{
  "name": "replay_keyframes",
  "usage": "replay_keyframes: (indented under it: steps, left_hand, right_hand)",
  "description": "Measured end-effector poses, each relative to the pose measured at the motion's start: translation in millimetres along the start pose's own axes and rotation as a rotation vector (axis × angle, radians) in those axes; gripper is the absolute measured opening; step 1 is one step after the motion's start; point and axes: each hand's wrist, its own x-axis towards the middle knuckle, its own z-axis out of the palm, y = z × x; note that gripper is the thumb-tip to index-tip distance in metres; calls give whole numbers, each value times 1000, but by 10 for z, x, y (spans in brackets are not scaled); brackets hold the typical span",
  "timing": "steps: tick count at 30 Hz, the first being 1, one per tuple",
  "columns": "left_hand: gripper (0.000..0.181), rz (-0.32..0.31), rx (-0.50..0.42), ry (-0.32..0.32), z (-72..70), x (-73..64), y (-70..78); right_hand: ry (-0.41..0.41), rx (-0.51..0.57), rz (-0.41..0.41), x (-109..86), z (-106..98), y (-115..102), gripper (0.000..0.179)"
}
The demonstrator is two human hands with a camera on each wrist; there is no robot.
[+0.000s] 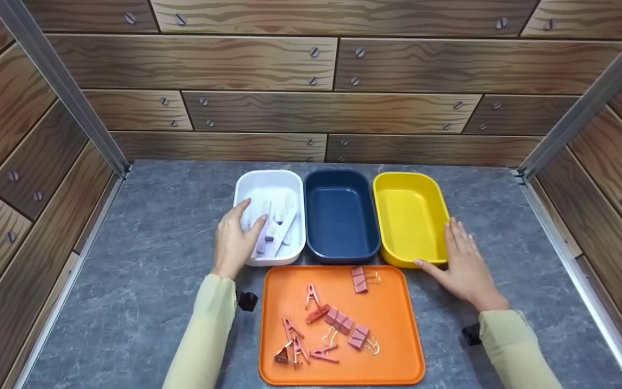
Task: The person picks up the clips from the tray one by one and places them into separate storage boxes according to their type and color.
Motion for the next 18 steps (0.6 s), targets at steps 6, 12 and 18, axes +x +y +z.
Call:
replay_keyframes:
  steps: [6,12,18]
  left_hand:
    - [80,115,114,-115,-37,-45,-143]
    - [102,207,341,-240,-56,-89,-303]
    - [118,215,483,-330,-65,-138,-409]
  right_hand:
    - [7,2,0,6,1,3,111]
    - [11,11,2,4,8,9,111]
    - [9,7,7,6,9,7,112]
